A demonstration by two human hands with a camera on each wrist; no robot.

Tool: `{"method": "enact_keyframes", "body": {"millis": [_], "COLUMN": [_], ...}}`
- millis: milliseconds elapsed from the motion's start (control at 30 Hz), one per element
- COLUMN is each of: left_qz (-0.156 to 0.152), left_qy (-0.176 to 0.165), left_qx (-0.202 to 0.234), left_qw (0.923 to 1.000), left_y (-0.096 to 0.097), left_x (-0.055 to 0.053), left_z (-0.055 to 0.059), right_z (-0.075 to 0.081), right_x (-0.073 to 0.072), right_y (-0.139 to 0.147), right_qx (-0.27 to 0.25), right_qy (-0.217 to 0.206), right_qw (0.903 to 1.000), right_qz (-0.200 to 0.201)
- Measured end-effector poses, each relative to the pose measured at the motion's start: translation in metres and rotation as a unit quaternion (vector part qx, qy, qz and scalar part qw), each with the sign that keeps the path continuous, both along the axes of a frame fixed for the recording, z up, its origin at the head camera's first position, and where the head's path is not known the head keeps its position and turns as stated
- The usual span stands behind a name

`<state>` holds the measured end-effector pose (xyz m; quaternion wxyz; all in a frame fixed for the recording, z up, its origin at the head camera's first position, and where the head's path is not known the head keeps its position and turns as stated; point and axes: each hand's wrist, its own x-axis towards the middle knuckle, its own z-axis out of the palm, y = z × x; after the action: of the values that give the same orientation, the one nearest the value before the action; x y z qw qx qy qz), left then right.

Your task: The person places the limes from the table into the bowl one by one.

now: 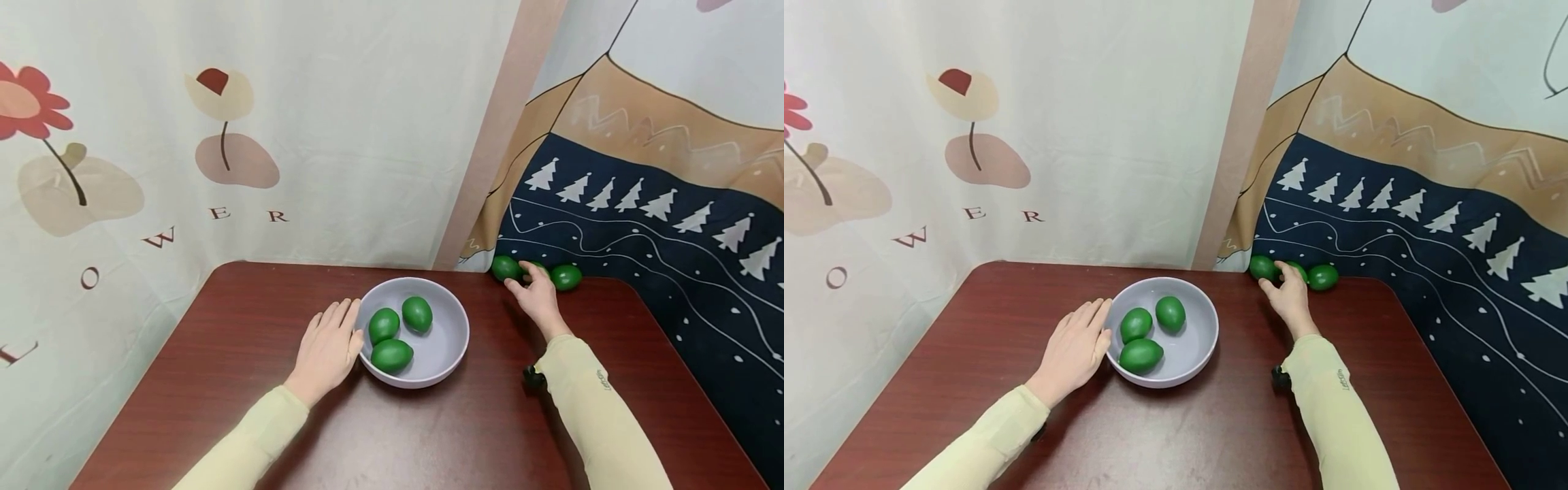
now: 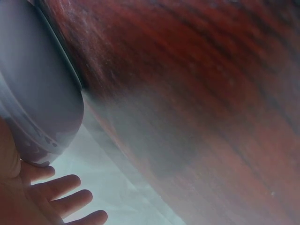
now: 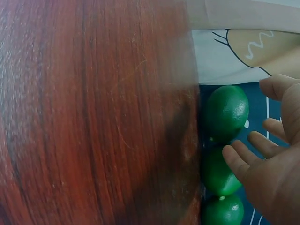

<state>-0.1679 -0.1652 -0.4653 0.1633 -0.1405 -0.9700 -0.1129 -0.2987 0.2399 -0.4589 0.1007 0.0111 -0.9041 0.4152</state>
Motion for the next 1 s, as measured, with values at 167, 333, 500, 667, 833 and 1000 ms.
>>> {"method": "enact_keyframes", "body": {"millis": [167,333,500,667,833,1000], "left_qz": [0.002,0.002,0.002,0.004,0.005,0.005], "left_qy": [-0.005,-0.005,0.003,-0.008,-0.013,-0.014], "left_qx": [0.001,0.003,0.003,0.004,0.002,0.004], "left_qw": [1.0000,1.0000,1.0000,1.0000,0.9999,0.9999], "left_y": [0.000,0.001,0.001,0.001,0.000,0.000], "left_x": [0.001,0.002,0.002,0.002,0.002,0.002], "left_z": [0.000,0.001,0.001,0.001,0.001,0.002], "right_z": [-0.006,-0.009,-0.008,-0.008,-0.008,-0.010], "right_x": [-0.004,-0.009,-0.013,-0.018,-0.021,-0.023], "right_y": [-0.001,-0.004,-0.008,-0.010,-0.013,-0.016], "right_qx": [-0.005,0.003,0.016,0.036,0.051,0.067], "right_qy": [0.021,0.028,0.032,0.025,0.019,0.006], "right_qw": [0.9996,0.9992,0.9989,0.9988,0.9985,0.9977], "right_qz": [-0.016,-0.028,-0.029,-0.020,-0.007,-0.006]}}
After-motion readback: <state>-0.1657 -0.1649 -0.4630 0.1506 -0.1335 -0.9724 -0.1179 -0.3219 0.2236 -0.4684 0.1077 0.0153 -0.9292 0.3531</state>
